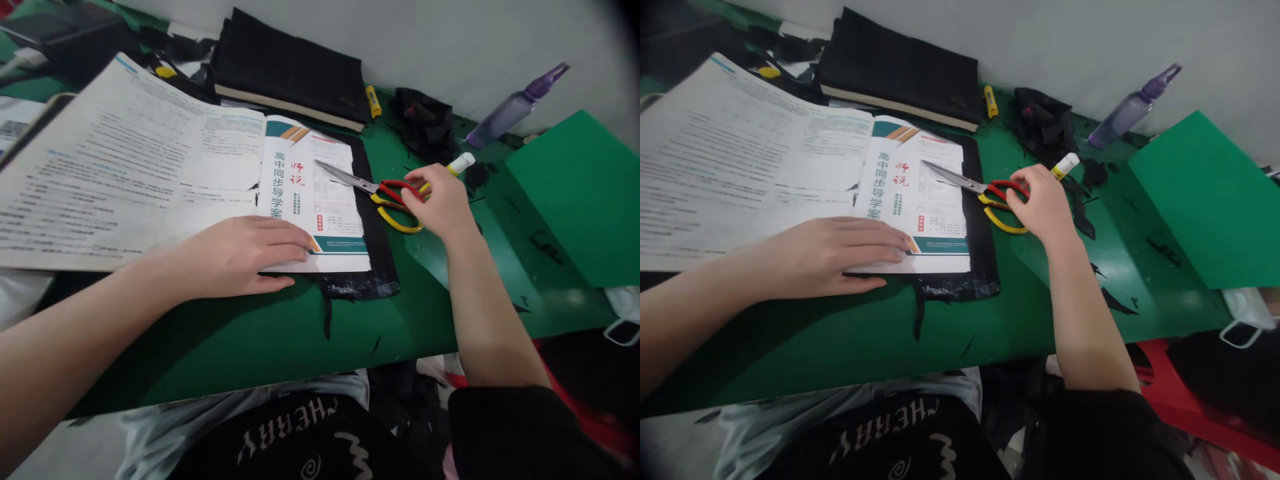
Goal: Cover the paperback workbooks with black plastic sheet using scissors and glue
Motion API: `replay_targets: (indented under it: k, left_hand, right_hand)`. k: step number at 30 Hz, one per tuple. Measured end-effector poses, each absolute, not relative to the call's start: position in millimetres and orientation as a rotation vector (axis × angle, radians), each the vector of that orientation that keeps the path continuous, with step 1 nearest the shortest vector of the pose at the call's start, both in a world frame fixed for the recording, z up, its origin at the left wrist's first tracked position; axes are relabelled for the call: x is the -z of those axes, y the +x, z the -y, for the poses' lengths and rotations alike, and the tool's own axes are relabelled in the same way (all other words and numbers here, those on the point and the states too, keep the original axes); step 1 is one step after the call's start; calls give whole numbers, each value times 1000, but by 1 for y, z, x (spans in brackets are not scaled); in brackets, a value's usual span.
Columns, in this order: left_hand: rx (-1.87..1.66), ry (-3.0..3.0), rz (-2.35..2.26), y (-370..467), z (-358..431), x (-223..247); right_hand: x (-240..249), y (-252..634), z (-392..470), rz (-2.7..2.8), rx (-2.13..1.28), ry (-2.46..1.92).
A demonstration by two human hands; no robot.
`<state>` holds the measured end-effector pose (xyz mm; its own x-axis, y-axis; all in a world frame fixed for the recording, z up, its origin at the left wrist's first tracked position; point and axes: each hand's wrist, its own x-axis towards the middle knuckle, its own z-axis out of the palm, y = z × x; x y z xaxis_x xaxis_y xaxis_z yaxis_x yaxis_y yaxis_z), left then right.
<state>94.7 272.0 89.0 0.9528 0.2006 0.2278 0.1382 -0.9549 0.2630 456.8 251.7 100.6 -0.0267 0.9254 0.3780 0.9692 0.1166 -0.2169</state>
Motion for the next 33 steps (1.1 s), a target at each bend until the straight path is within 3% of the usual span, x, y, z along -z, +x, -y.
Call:
replay_targets:
  k: [10,18,26,30,33]
  left_hand:
    - [-280,2855,-294,89,-280,-94]
    - [-210,2835,-348,87,-286,-95]
    - [-286,2686,-393,84,-292,-92]
    - [-294,2702,-420,83,-292,-91]
    - [-286,2690,-414,84,-290,-92]
  right_hand:
    - [-106,453,-248,2107,-178,-2151]
    - [-103,454,-249,2152,-93,-2166]
    - [-110,444,-236,1745,232,-2097]
    - [-118,439,-220,1441,-27,-1872]
    - [-123,431,-198,1516,-311,-1751]
